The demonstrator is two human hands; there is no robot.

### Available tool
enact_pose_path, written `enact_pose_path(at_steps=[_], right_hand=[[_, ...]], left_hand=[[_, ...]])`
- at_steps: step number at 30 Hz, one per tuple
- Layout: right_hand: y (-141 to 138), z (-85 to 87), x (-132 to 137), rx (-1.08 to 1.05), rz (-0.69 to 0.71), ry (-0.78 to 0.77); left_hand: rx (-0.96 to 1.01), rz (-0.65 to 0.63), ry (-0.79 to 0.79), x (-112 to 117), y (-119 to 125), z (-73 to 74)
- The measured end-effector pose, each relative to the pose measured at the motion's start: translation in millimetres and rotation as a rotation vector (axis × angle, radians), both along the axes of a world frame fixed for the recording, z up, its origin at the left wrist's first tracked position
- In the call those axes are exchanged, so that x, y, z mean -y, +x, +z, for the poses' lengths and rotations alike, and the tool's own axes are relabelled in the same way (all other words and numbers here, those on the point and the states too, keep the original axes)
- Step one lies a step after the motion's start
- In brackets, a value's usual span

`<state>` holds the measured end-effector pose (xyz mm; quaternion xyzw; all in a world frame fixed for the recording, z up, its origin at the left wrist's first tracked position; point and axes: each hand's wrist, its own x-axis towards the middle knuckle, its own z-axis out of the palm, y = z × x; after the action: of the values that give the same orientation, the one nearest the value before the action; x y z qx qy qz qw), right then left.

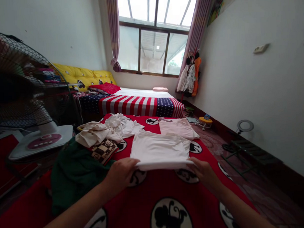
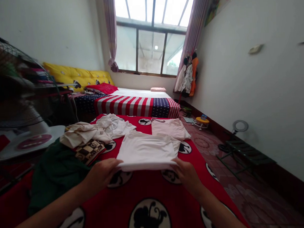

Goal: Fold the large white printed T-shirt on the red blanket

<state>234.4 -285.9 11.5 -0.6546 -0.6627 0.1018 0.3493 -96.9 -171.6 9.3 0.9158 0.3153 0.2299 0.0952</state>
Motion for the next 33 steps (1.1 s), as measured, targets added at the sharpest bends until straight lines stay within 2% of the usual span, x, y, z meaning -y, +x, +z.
enact_pose_path(at_steps=[2, 5, 7, 8, 9, 11, 13, 15, 18, 20, 22, 24, 26, 27, 29, 31, 33], right_hand=[[4.6, 39.7, -13.5, -0.066, -0.064, 0.151], [5.8, 112.5, -24.0, -0.249, -0.202, 0.360], [2.4, 159.4, -21.7, -0.378, -0.250, 0.440], [0.4, 179.9, -18.4, -0.415, -0.260, 0.470], [-1.2, 197.7, -14.4, -0.424, -0.258, 0.473], [-2.1, 224.6, -7.0, -0.389, -0.251, 0.442], [0.6, 240.1, -5.2, -0.326, -0.237, 0.375], [5.8, 245.4, -13.9, -0.264, -0.200, 0.303], [11.6, 235.1, -51.6, -0.177, -0.060, 0.187], [8.8, 215.4, -90.9, -0.130, 0.051, 0.111], [-2.2, 185.8, -133.3, -0.110, 0.107, 0.095], [-20.8, 149.8, -167.2, -0.136, 0.042, 0.108], [-43.2, 113.1, -180.9, -0.171, 0.029, 0.117], [-54.5, 96.1, -177.6, -0.190, 0.032, 0.121], [-75.0, 67.2, -149.6, -0.226, 0.075, 0.119], [-91.7, 44.1, -98.8, -0.273, 0.194, 0.091], [-103.6, 22.7, -38.2, -0.180, 0.296, 0.048]], left_hand=[[0.103, 0.046, -0.020, -8.1, 8.9, 43.6], [0.412, 0.004, -0.103, -14.4, 22.5, 112.7], [0.667, -0.073, -0.301, -12.4, 29.1, 150.5], [0.780, -0.117, -0.419, -9.7, 31.5, 164.8], [0.868, -0.161, -0.540, -6.3, 33.4, 175.7], [0.970, -0.233, -0.748, 1.4, 36.0, 186.8], [1.004, -0.276, -0.911, 8.6, 37.0, 185.0], [1.015, -0.301, -1.038, 13.8, 36.6, 172.2], [0.998, -0.264, -1.176, 17.1, 33.8, 135.0], [0.993, -0.153, -1.256, 17.4, 30.6, 99.5], [0.992, 0.002, -1.353, 18.0, 25.5, 58.2], [0.973, 0.180, -1.447, 20.0, 17.1, 17.3], [0.926, 0.327, -1.520, 22.7, 5.3, -15.3], [0.902, 0.365, -1.544, 23.4, -1.4, -26.6], [0.837, 0.404, -1.566, 21.9, -14.4, -38.6], [0.756, 0.408, -1.550, 14.7, -23.8, -39.3], [0.703, 0.399, -1.497, 2.4, -27.0, -35.2]])
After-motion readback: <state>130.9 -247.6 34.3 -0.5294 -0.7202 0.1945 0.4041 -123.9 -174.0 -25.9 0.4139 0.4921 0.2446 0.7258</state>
